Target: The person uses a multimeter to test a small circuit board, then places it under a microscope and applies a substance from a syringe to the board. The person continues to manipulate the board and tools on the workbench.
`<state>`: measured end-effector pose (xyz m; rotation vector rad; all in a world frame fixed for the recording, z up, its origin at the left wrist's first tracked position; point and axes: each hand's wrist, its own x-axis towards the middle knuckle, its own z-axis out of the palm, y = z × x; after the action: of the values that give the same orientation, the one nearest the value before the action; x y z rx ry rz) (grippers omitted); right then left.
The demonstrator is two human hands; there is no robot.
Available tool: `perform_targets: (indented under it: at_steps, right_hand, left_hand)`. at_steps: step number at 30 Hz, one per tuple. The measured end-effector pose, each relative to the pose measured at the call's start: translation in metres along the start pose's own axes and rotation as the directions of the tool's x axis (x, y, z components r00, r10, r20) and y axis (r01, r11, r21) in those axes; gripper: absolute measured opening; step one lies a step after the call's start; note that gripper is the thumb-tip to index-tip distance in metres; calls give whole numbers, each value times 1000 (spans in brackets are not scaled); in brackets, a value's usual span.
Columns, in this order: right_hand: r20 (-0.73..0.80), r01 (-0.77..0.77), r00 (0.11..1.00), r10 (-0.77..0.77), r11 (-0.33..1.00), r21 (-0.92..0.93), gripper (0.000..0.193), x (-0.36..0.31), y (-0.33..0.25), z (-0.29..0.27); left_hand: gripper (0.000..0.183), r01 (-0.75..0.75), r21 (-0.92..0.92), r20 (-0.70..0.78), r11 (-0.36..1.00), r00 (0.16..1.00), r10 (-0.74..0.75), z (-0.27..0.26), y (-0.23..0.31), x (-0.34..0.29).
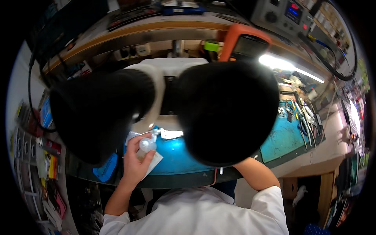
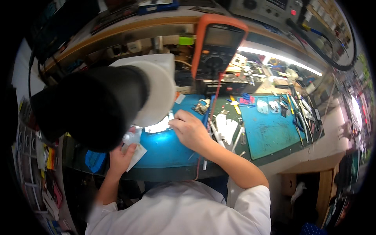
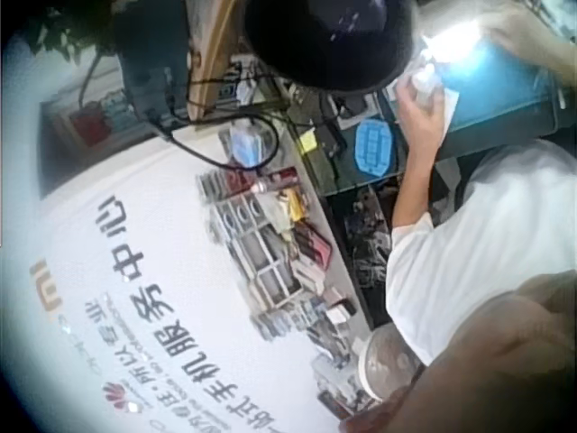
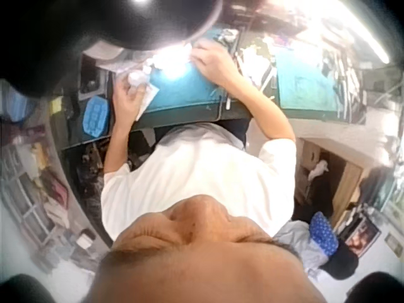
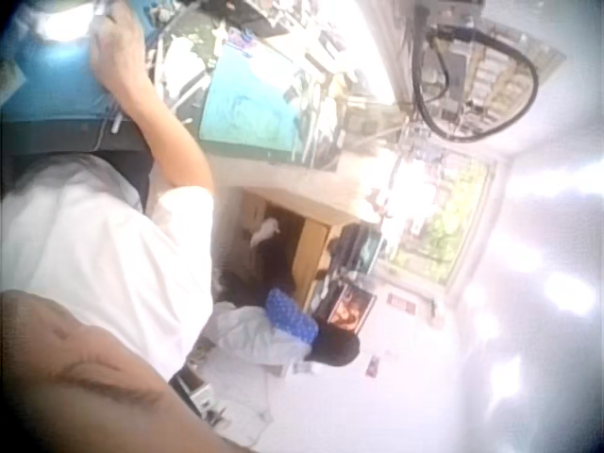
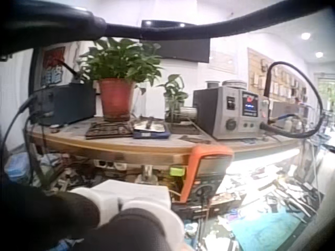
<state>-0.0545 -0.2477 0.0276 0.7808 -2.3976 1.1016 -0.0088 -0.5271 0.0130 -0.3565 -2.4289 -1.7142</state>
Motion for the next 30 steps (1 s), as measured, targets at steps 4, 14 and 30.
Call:
perform_targets:
  at_steps: [4,14,30]
  right_hand:
    - [-62,-87,994,86,996,-26,12,-8,11,8]
    - [-30,76,996,-80,990,-120,8,-3,26,9]
    - [-57,51,997,-55,996,-78,1,-8,25,15]
  left_hand:
    - [49,-119,275,50,954,993,109,-4,-9,-5]
    - [47,-65,-82,18,994,998,67,-5,-25,5]
    - [49,-87,-56,26,995,996,88,-2,-40,8]
